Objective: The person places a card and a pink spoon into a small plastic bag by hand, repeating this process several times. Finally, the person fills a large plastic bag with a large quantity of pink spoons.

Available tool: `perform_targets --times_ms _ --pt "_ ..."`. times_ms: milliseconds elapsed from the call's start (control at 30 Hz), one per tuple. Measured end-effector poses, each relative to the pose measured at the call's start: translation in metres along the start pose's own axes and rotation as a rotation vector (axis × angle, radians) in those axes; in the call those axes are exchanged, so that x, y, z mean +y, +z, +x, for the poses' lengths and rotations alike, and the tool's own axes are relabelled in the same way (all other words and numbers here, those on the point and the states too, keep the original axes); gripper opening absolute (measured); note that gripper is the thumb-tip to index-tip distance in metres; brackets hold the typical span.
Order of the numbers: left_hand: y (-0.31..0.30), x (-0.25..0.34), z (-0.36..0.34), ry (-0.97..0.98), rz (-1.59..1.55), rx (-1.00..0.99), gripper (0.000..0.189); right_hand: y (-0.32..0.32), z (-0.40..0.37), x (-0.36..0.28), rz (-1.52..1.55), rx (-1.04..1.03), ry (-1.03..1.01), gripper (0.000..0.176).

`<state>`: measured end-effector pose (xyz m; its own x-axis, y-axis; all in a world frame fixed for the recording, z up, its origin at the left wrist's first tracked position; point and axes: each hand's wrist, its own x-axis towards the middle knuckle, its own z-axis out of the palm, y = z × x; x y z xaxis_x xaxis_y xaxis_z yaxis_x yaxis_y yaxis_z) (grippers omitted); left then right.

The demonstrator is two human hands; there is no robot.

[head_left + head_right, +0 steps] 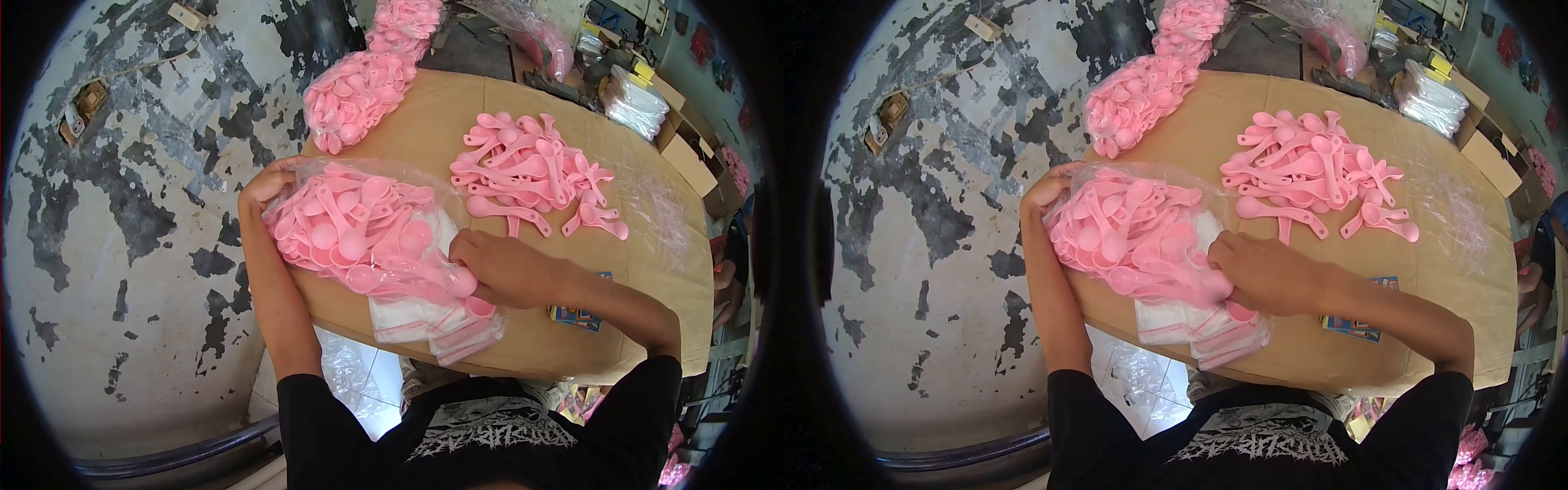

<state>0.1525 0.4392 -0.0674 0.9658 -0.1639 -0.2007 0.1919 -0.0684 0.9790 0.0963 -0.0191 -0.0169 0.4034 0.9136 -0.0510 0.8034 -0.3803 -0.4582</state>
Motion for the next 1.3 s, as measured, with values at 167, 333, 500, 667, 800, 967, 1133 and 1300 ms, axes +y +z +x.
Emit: perform_targets --times_ms 167,333,500,667,800,967,1133,1300 --pt "-0.003 -0.002 0.002 -0.008 0.016 0.002 0.039 0.004 0.002 -0.003 0.122 0.007 0.088 0.046" --pt "-0.007 -0.005 0.004 -0.012 -0.001 0.015 0.036 -0.028 -0.011 -0.020 0.285 -0.174 0.103 0.050" --pt "-0.004 -0.003 0.001 -0.023 -0.036 0.021 0.037 0.013 -0.016 -0.008 0.149 0.017 0.066 0.041" --pt "-0.013 -0.010 0.007 0.001 0.015 -0.008 0.047 -0.005 -0.025 0.001 0.223 0.067 0.052 0.031" --pt "-0.027 -0.018 0.014 -0.012 0.108 0.005 0.047 -0.077 -0.034 0.000 -0.020 0.130 0.118 0.033" --pt "-0.006 -0.003 0.004 -0.009 0.022 -0.009 0.050 -0.070 -0.021 0.025 -0.740 0.430 0.045 0.029" --pt "-0.010 -0.006 0.006 -0.025 0.061 0.034 0.045 -0.008 0.032 0.005 -0.147 0.064 -0.172 0.022" --pt "-0.023 -0.016 0.012 0.013 0.066 0.013 0.038 0.016 0.051 0.007 -0.158 0.082 -0.241 0.016"
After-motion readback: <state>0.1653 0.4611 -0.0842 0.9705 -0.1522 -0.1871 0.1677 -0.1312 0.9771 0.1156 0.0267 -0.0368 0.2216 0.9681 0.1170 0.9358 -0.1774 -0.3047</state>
